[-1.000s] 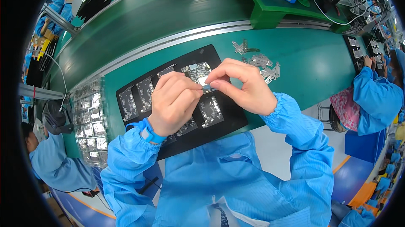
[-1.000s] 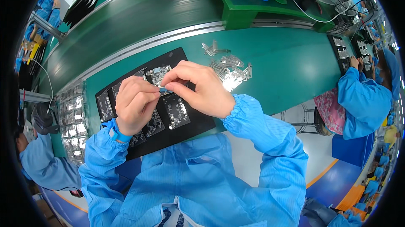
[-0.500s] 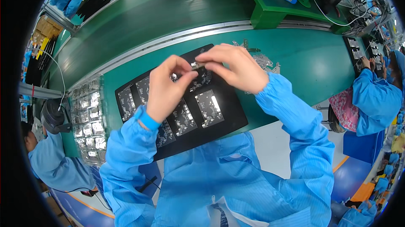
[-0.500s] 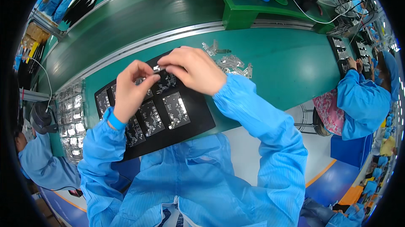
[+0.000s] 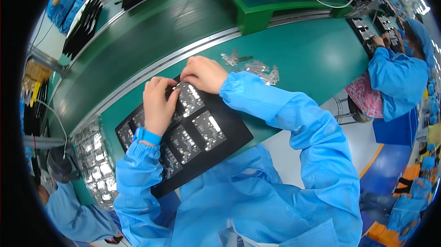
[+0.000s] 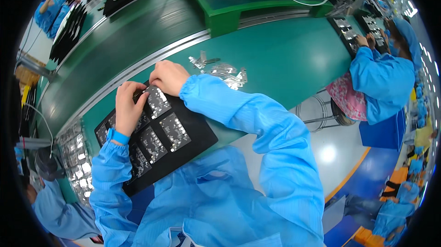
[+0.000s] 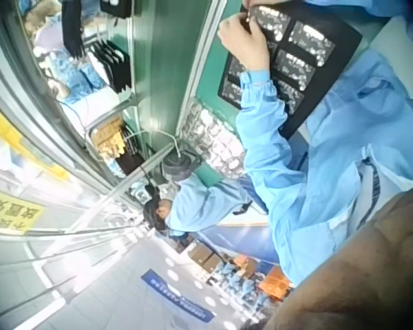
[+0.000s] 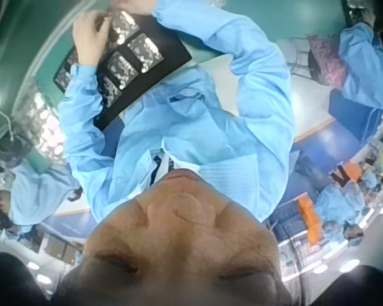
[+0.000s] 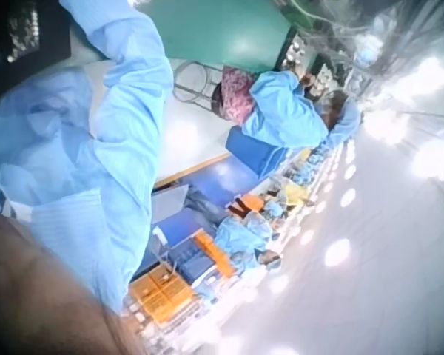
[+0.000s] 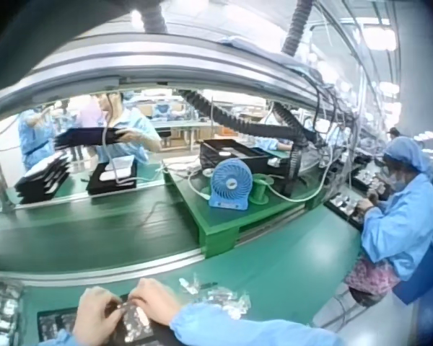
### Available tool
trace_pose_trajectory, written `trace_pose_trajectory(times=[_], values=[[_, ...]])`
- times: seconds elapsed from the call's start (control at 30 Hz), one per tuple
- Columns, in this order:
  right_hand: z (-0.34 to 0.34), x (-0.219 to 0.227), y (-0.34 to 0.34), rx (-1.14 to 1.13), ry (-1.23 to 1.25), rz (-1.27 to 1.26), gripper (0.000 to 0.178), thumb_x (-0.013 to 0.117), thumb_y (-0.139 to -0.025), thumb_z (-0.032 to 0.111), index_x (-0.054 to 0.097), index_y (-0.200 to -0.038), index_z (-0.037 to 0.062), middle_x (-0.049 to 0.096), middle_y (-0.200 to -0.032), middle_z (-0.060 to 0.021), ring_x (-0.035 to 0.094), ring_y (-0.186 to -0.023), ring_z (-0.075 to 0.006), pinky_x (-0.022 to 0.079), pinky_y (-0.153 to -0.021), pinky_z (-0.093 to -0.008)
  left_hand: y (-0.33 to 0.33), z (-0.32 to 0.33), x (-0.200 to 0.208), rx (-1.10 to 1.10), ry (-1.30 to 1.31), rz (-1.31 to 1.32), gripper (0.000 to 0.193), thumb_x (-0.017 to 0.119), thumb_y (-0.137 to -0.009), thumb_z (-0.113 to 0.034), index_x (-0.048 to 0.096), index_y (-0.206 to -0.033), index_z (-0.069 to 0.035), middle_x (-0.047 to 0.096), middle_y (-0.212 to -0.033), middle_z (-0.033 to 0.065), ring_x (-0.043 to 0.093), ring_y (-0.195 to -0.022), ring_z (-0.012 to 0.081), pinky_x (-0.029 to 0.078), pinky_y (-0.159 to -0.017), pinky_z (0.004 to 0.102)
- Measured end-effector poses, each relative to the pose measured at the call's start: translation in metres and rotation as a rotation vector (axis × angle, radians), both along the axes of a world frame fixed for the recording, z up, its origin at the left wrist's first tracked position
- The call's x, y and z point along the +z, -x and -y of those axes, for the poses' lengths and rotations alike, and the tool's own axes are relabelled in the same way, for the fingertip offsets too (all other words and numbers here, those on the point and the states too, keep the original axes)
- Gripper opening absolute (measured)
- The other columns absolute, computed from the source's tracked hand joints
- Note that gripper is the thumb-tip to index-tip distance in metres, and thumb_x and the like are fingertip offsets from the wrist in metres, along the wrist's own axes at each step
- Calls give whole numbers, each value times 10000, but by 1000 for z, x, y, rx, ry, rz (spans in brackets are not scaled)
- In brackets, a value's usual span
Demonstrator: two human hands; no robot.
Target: Manually assembling small metal components onto printed circuit boards on a factory production line.
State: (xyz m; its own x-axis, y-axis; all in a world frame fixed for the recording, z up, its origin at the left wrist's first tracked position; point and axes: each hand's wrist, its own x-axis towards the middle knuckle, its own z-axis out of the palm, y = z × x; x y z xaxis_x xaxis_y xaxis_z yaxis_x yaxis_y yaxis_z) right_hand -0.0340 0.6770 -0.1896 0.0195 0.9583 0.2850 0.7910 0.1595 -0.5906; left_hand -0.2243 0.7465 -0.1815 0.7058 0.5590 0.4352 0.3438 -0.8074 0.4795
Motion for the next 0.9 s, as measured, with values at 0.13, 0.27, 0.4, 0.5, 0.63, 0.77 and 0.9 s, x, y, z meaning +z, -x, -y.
trace_pose_trajectory(times=[0.13, 0.27, 0.4, 0.5, 0.63, 0.77, 0.9], values=[[36, 19, -18, -25, -187, 17, 147, 642, -861, 98, 715, -988, 97, 613, -885, -121, 615, -913, -322, 502, -790, -427, 15, 7, 13, -24, 9, 18, 158, 723, -802, -69, 653, -944, -67, 598, -983, 83, 552, -907, 293, 429, -789, 389], [106, 44, -72, -438, -8, 163, 86, 633, -856, 129, 695, -904, 94, 635, -900, -116, 627, -877, -338, 511, -740, -434, 47, 28, 50, -28, 134, -44, 146, 687, -830, -20, 641, -968, -19, 607, -1050, 115, 570, -977, 296, 449, -858, 375], [158, 34, -97, -739, 42, 333, 76, 650, -842, 145, 691, -861, 84, 658, -847, -109, 646, -782, -343, 517, -664, -443, 82, 43, 71, 19, 131, -66, 134, 670, -826, 22, 639, -955, 3, 610, -1049, 128, 584, -954, 302, 467, -818, 368], [161, 25, -88, -780, 51, 376, 106, 681, -842, 176, 686, -832, 70, 656, -829, -109, 645, -745, -339, 517, -632, -436, 110, 49, 72, 70, 144, -97, 136, 658, -828, 37, 638, -959, 5, 609, -1040, 134, 587, -961, 294, 470, -826, 359], [153, 16, -77, -790, 49, 652, 182, 717, -828, 229, 653, -786, 64, 638, -796, -107, 651, -721, -322, 527, -615, -430, 149, 62, 64, 213, 196, -110, 121, 655, -830, 41, 642, -945, 4, 615, -1038, 142, 591, -981, 308, 469, -859, 363], [158, 26, -73, -782, 86, 754, 97, 651, -829, 164, 665, -801, 73, 643, -831, -112, 651, -760, -326, 538, -633, -446, 179, 71, 53, 276, 187, -136, 159, 672, -821, 24, 643, -975, -2, 609, -1015, 146, 587, -979, 330, 460, -860, 381], [163, 30, -83, -747, 35, 687, 103, 626, -874, 156, 666, -871, 61, 646, -857, -131, 644, -788, -356, 517, -660, -449, 200, 80, 35, 312, 195, -210, 325, 711, -815, -49, 630, -1127, -15, 582, -1062, 149, 553, -997, 343, 449, -863, 398]])
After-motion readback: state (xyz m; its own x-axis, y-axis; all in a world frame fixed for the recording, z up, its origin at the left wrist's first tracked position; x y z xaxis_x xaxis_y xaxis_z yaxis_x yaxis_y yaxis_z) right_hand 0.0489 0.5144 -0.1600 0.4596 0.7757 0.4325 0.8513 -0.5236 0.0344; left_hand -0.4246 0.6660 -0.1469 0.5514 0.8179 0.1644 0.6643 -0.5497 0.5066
